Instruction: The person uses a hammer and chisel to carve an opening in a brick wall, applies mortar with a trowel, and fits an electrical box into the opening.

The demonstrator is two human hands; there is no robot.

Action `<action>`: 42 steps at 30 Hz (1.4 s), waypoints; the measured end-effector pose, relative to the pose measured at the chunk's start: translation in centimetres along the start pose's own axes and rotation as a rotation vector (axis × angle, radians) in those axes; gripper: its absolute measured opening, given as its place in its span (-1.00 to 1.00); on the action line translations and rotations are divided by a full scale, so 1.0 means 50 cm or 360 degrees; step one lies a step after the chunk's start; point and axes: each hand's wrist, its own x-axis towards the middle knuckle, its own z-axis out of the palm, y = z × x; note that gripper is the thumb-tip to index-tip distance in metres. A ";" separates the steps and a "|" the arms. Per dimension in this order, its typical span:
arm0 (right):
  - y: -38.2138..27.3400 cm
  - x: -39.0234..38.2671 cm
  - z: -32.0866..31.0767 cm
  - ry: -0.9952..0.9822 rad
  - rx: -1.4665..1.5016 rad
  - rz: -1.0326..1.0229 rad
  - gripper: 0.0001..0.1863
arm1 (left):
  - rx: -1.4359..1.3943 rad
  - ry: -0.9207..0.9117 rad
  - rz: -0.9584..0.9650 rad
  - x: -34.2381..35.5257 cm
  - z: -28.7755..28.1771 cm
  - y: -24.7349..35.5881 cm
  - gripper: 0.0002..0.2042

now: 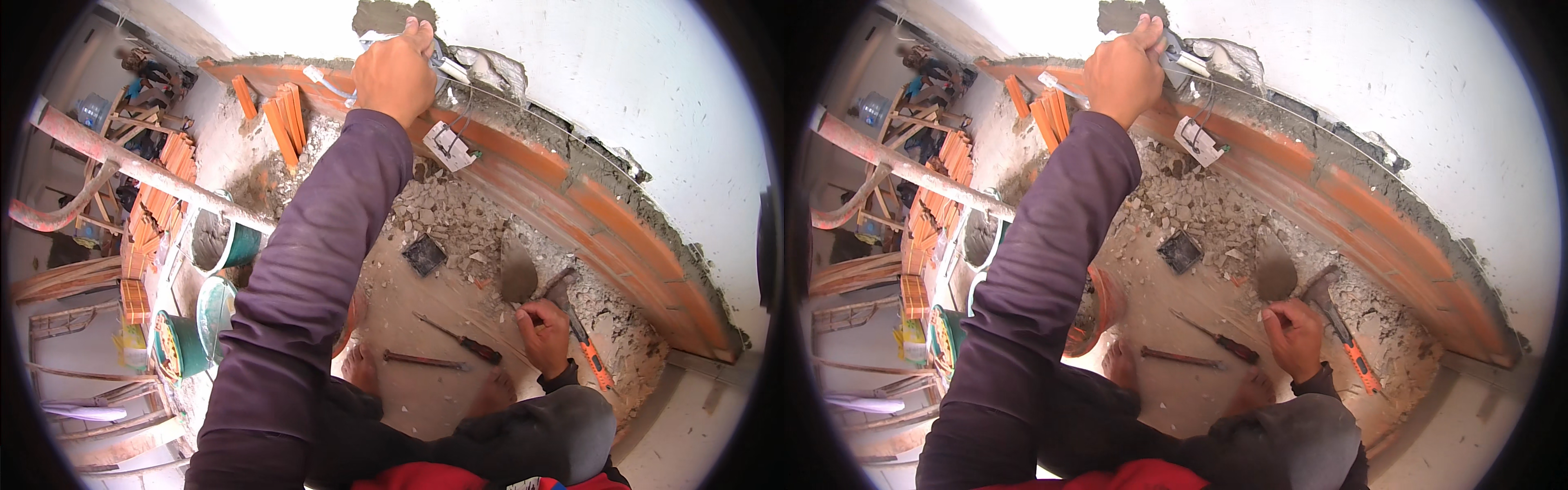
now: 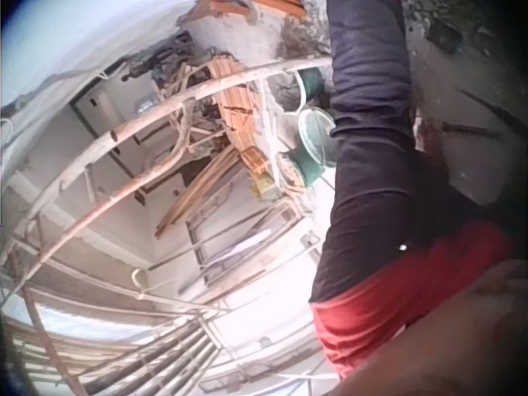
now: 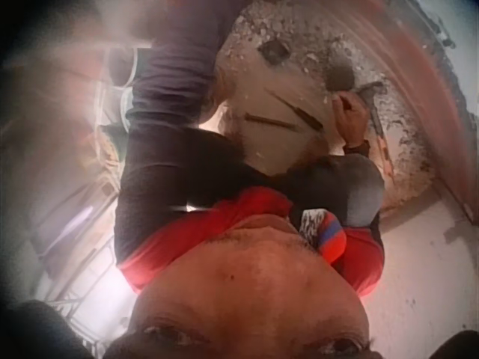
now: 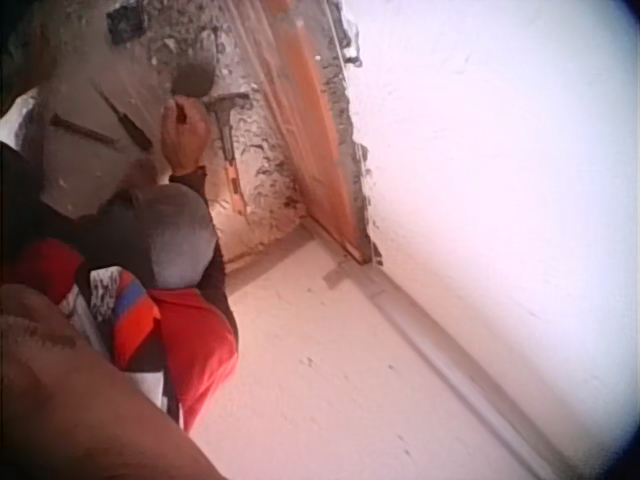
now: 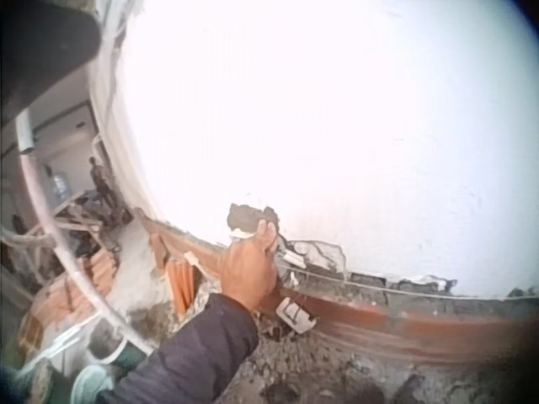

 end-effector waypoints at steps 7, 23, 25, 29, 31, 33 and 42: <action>0.005 -0.014 0.001 0.0001 -0.0013 0.0036 -0.90 | -0.0267 0.0068 -0.0046 0.029 -0.068 0.031 -0.87; -0.019 0.088 0.003 -0.0535 -0.0177 0.0098 -0.90 | -0.2128 -0.2340 -0.1416 -0.423 -0.568 -0.139 -0.52; -0.025 0.125 0.005 -0.0669 -0.0211 -0.0064 -0.93 | -0.2313 -0.2008 -0.1924 -0.505 -0.657 -0.134 -0.19; -0.067 0.206 0.043 -0.0786 -0.0191 0.0087 -0.89 | -0.2442 -0.1096 -0.2990 -0.649 -0.750 -0.056 -0.30; -0.072 0.262 0.065 -0.0890 -0.0346 -0.0055 -0.86 | -0.2429 -0.1079 -0.2981 -0.677 -0.754 -0.053 -0.31; -0.072 0.291 0.115 -0.1083 -0.0574 -0.0077 -0.76 | -0.2397 -0.1081 -0.2973 -0.693 -0.759 -0.053 -0.32; -0.002 0.249 0.383 -0.1124 -0.1320 -0.0466 -0.09 | -0.2213 -0.1177 -0.2819 -0.698 -0.803 -0.064 -0.35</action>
